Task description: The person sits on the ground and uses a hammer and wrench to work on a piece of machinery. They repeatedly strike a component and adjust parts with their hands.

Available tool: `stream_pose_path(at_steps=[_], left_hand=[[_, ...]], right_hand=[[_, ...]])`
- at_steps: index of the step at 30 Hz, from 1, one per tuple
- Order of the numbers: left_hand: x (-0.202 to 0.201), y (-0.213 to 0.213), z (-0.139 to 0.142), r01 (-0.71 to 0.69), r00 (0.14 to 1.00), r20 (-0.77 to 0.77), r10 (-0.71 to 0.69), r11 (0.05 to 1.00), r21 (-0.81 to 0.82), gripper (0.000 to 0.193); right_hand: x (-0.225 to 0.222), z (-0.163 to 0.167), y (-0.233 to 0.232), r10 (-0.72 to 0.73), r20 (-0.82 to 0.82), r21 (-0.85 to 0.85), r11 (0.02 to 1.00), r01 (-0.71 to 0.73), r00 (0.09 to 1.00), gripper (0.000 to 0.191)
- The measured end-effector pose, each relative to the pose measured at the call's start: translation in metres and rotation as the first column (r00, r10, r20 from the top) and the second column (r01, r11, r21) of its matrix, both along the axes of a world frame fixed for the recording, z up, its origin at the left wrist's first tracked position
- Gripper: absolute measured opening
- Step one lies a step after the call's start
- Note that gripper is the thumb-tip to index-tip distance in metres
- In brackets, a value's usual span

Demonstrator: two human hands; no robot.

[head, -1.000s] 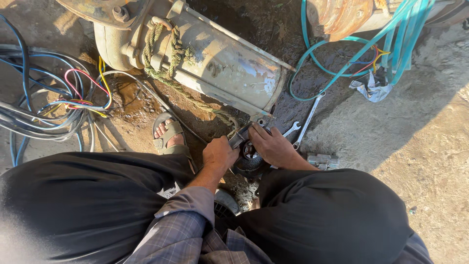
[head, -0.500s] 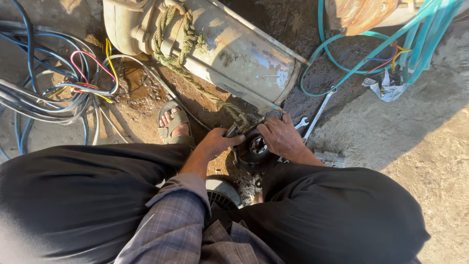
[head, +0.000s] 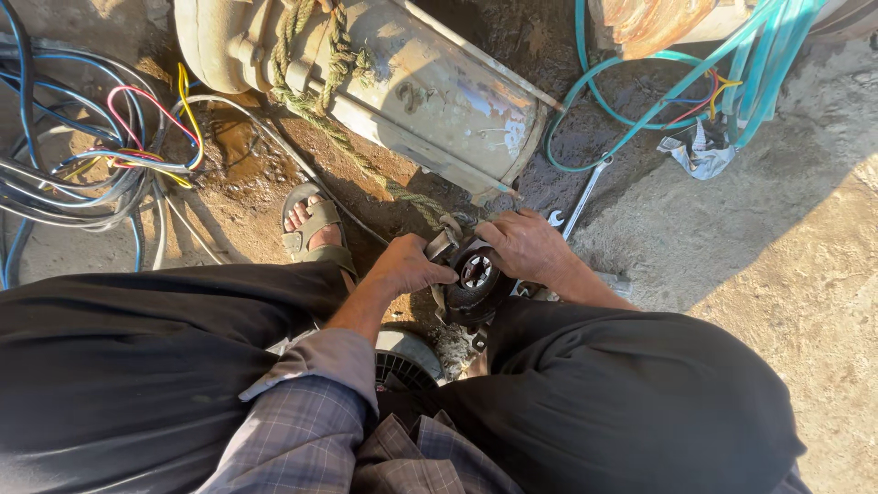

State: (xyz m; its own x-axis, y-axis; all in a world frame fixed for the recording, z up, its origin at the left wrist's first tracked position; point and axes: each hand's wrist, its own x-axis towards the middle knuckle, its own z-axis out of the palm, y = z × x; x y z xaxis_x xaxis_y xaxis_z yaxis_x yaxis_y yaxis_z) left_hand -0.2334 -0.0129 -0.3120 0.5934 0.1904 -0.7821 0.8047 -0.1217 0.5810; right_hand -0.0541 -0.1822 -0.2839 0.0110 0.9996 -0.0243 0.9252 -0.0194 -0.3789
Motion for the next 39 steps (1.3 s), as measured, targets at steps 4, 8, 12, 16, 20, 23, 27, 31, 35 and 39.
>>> stream_pose_path(at_steps=[4,8,12,16,20,23,27,31,35,39], left_hand=[[0.002,0.004,0.038,-0.028,1.000,-0.008,0.028,0.999,0.028,0.049],[0.006,0.003,0.088,0.026,0.999,-0.022,-0.022,0.981,0.190,0.052],[0.017,-0.017,0.128,0.094,0.991,0.040,-0.128,0.878,0.470,0.055],[0.019,-0.045,0.142,0.068,0.974,0.158,-0.163,0.874,0.481,0.051],[0.004,-0.081,0.127,0.132,0.931,0.285,-0.229,0.937,0.323,0.047],[-0.004,-0.088,0.093,0.225,0.908,0.284,-0.309,0.930,0.291,0.040],[-0.016,-0.061,0.036,0.426,0.878,0.145,-0.456,0.883,0.199,0.039],[-0.019,-0.056,0.021,0.415,0.903,0.080,-0.423,0.905,0.095,0.054],[-0.020,-0.057,0.051,0.486,0.872,-0.119,-0.475,0.869,0.095,0.066],[-0.023,-0.033,0.086,0.373,0.927,-0.068,-0.368,0.890,0.263,0.063]], right_hand=[[-0.002,0.011,0.006,-0.061,-0.092,0.062,0.996,0.067,0.994,0.043],[-0.002,0.023,0.011,-0.116,-0.216,0.118,0.982,0.144,0.969,0.044],[-0.001,0.022,0.010,-0.203,-0.479,0.037,0.967,0.251,0.854,0.040],[0.004,0.008,-0.008,-0.313,-0.911,-0.243,0.934,0.264,0.270,0.048],[0.012,0.000,-0.034,-0.514,-0.856,-0.503,0.811,0.299,-0.045,0.060],[0.014,0.006,-0.042,-0.550,-0.830,-0.508,0.815,0.281,0.096,0.079],[0.004,0.031,-0.040,-0.528,-0.693,-0.438,0.849,0.294,0.491,0.095],[-0.006,0.055,-0.030,-0.624,-0.680,-0.510,0.780,0.363,0.385,0.098],[-0.009,0.061,-0.024,-0.539,-0.666,-0.453,0.841,0.295,0.515,0.100],[-0.006,0.055,-0.026,-0.555,-0.660,-0.468,0.831,0.301,0.506,0.101]])
